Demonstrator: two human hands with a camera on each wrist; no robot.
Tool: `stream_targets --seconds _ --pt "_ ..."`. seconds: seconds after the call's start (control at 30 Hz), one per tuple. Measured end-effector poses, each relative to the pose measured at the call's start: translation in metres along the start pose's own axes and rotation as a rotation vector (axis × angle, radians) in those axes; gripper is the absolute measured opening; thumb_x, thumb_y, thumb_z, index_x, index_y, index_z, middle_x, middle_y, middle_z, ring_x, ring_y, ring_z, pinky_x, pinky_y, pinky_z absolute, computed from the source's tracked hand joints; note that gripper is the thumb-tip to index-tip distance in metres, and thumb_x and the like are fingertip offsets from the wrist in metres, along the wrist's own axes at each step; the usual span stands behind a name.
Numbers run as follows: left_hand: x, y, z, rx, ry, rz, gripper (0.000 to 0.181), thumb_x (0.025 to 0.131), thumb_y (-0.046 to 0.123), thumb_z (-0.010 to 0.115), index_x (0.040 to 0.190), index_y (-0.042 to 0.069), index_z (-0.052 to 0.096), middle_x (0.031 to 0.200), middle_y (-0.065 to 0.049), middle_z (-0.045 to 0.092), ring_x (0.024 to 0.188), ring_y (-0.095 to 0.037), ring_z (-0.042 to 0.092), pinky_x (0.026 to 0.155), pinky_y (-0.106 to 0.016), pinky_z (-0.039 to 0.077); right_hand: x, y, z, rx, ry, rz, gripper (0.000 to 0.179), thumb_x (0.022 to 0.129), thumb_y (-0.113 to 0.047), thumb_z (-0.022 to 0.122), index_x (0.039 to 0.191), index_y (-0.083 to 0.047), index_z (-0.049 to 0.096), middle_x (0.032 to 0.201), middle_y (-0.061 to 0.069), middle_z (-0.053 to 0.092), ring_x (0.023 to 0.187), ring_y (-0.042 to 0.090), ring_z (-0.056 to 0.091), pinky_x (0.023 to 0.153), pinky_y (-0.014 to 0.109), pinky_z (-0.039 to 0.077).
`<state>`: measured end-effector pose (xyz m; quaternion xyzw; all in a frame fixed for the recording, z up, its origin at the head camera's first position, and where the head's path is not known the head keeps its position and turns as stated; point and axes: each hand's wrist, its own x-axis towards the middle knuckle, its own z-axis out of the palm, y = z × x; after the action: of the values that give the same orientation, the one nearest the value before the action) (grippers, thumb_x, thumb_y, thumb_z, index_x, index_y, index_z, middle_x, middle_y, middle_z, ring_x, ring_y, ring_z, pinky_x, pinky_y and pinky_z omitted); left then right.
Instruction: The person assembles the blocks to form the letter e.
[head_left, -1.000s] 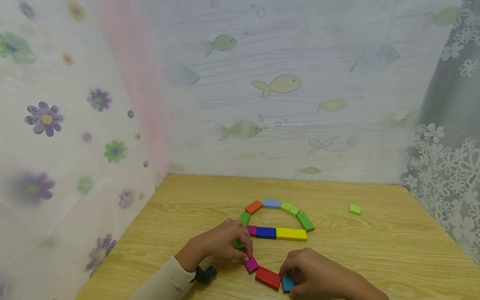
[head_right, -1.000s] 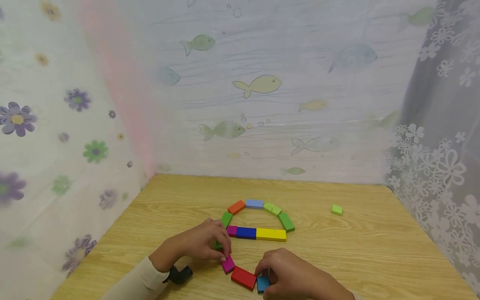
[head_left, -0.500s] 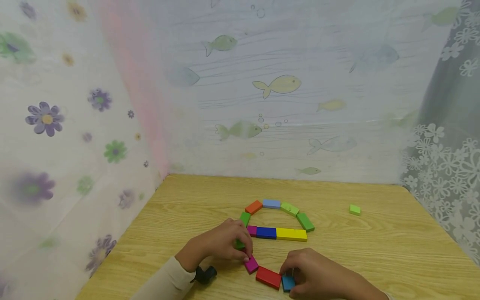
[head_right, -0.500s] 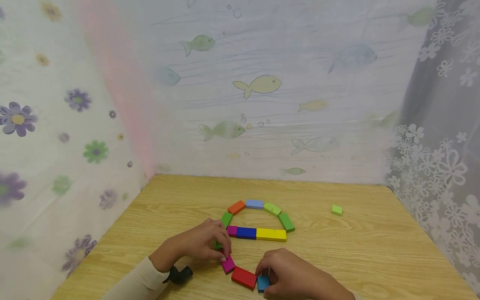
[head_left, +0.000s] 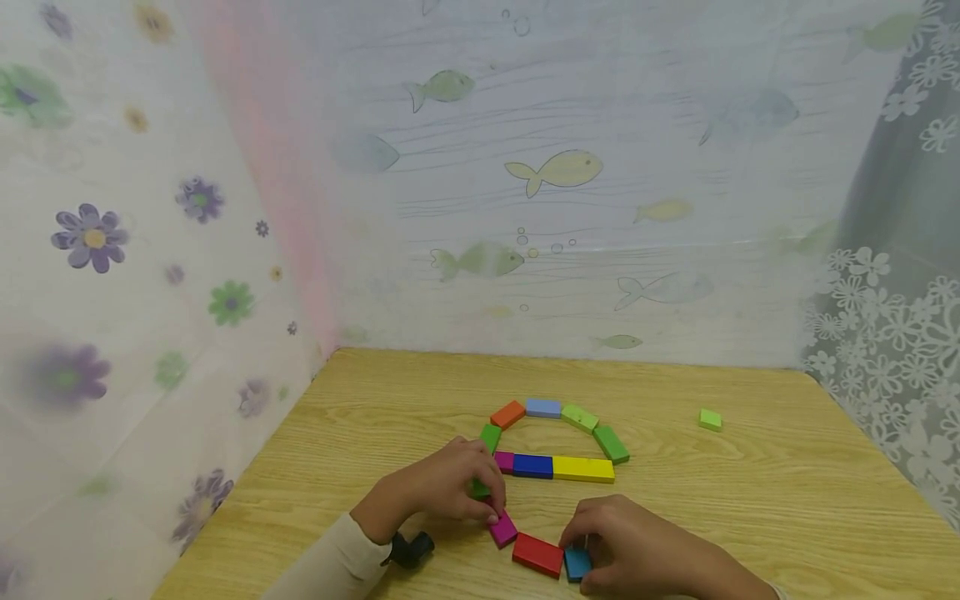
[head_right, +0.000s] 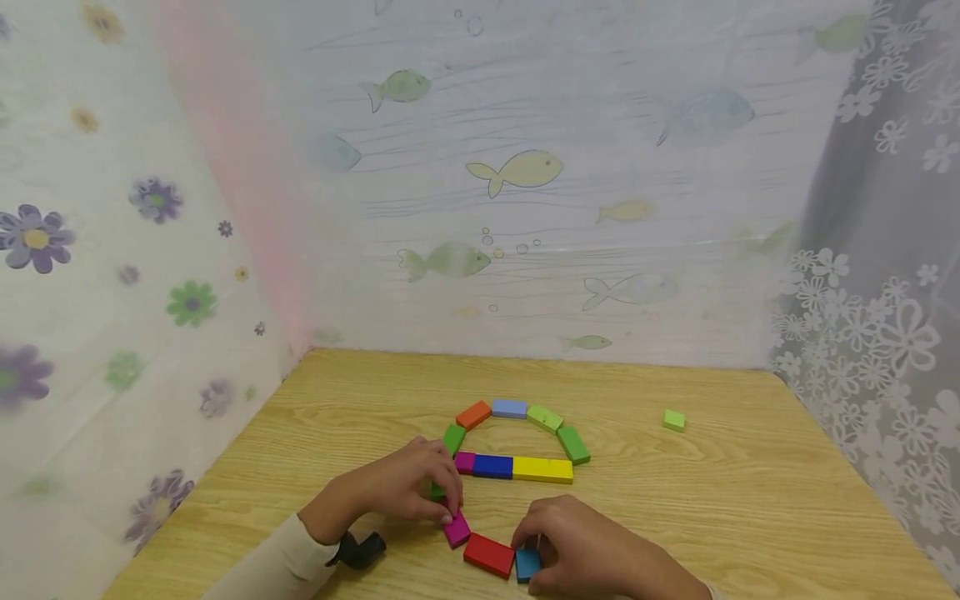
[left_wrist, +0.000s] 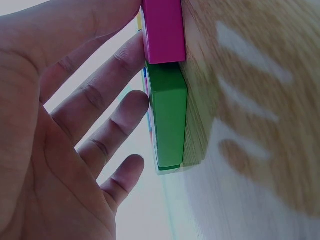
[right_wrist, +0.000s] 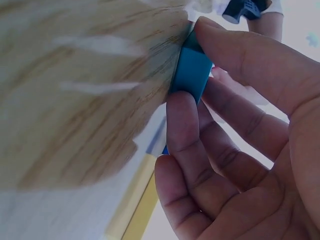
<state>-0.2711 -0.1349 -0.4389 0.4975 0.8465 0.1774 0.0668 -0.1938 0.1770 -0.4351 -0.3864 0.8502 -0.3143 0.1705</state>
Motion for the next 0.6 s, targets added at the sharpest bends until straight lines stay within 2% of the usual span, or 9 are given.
stream_targets --seconds 0.3,0.47,0.6 --pt "0.000 0.001 -0.001 -0.007 0.004 0.001 0.008 0.092 0.035 0.080 0.087 0.039 0.076 0.094 0.035 0.065 0.102 0.003 0.048 0.087 -0.027 0.033 -0.003 0.002 -0.006 -0.028 0.008 -0.007 0.035 0.083 -0.036 0.087 0.116 -0.028 0.075 0.108 -0.019 0.067 0.090 -0.003 0.060 0.079 0.021 0.055" --pt "0.001 0.001 0.000 -0.010 0.000 -0.001 0.008 0.092 0.035 0.080 0.087 0.040 0.075 0.093 0.036 0.065 0.102 0.003 0.048 0.089 -0.028 0.033 -0.007 0.004 -0.019 -0.039 0.038 -0.034 0.037 0.085 -0.037 0.086 0.118 -0.024 0.075 0.110 -0.014 0.070 0.090 -0.002 0.063 0.078 0.023 0.056" --pt "0.000 0.001 0.000 -0.011 -0.002 -0.001 0.009 0.092 0.035 0.080 0.087 0.040 0.075 0.093 0.036 0.065 0.103 0.002 0.048 0.090 -0.029 0.033 -0.010 0.009 -0.033 -0.082 0.093 -0.031 0.041 0.085 -0.037 0.086 0.120 -0.020 0.074 0.109 -0.009 0.070 0.089 0.001 0.066 0.077 0.026 0.057"
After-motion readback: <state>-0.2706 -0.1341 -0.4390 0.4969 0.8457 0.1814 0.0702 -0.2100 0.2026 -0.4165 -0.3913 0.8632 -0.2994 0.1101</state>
